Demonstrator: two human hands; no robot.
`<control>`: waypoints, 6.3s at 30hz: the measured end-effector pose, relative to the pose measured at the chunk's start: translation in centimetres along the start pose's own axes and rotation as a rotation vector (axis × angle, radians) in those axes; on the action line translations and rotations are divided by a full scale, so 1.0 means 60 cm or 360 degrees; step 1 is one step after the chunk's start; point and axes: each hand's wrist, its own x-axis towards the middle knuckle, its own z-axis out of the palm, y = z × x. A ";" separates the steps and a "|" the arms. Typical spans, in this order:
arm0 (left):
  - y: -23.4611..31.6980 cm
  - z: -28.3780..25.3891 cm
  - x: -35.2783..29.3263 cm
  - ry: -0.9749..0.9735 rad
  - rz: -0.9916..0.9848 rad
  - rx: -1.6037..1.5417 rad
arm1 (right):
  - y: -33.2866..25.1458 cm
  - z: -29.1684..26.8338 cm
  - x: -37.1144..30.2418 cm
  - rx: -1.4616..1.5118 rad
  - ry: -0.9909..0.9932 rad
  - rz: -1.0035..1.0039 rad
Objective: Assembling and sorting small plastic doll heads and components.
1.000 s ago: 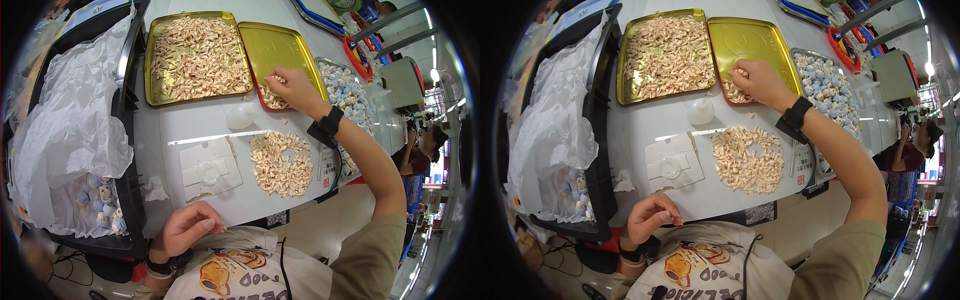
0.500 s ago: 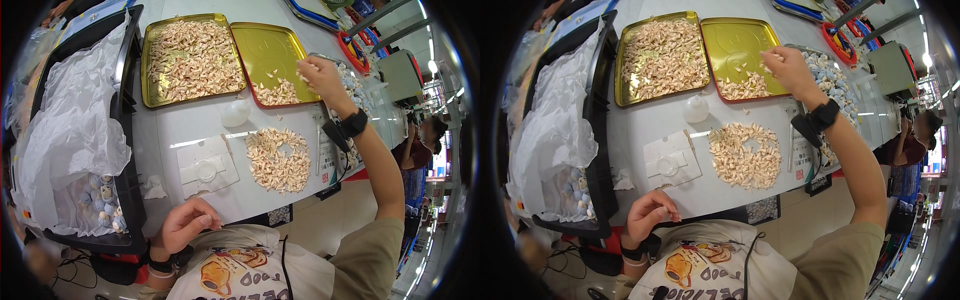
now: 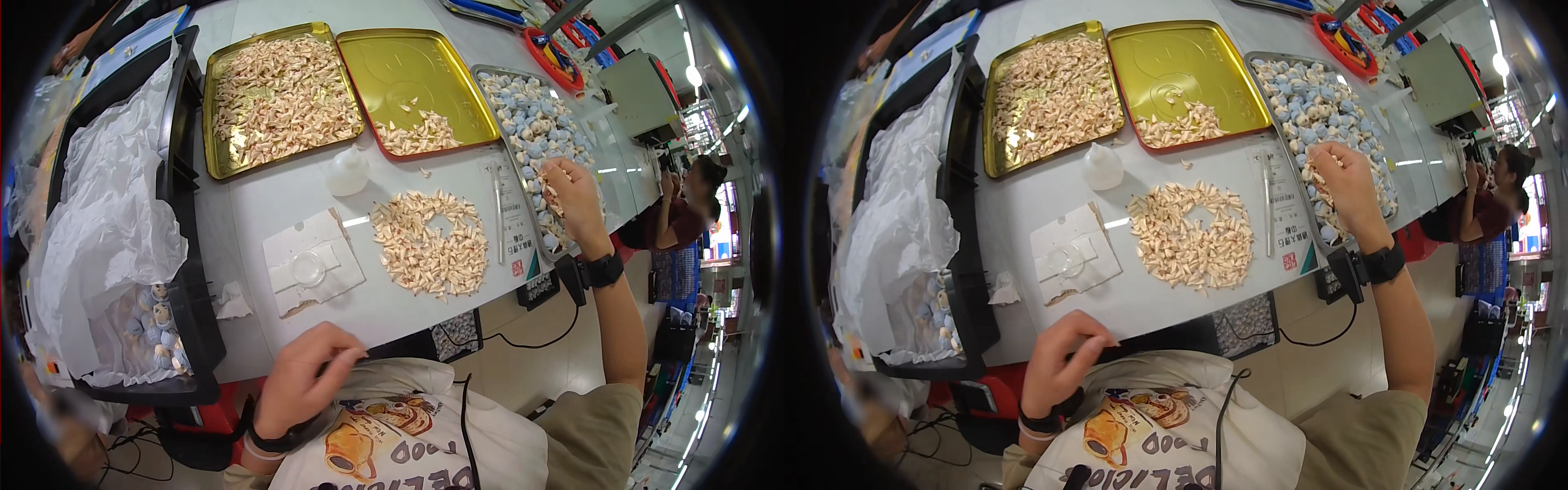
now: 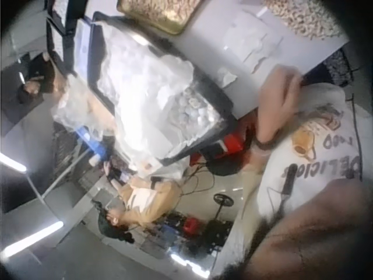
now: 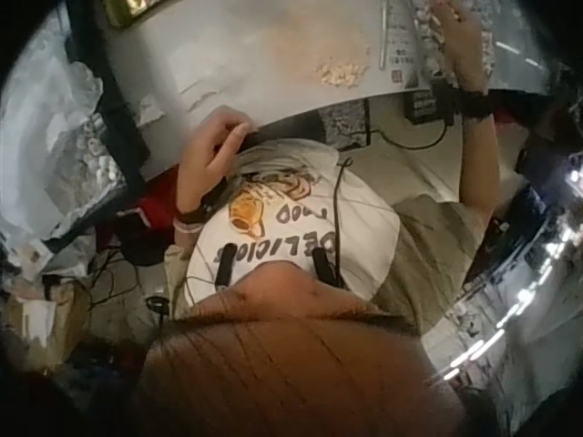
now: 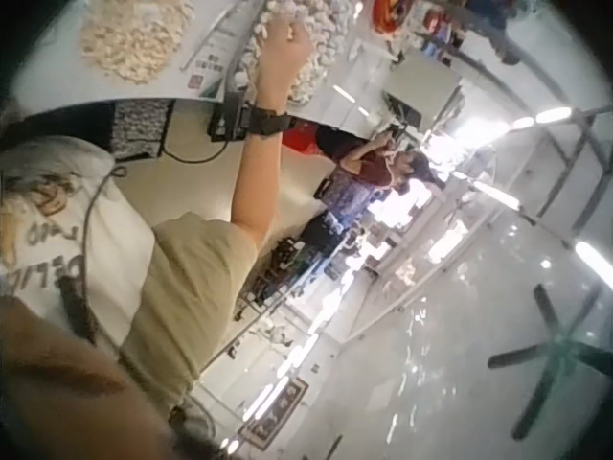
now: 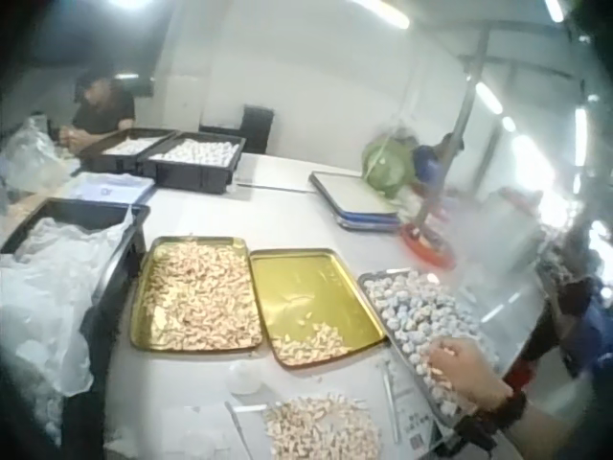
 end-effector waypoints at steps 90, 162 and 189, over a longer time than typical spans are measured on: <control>-0.065 0.301 0.197 0.0225 0.0942 0.2172 | 0.026 0.084 -0.009 -0.1373 -0.0161 -0.0721; -0.118 0.036 -0.035 0.1074 0.0849 0.2241 | 0.035 0.211 -0.255 -0.0951 -0.0097 -0.0852; -0.121 0.034 -0.030 0.1104 0.0909 0.2226 | 0.012 0.140 -0.219 -0.0081 -0.1182 -0.0331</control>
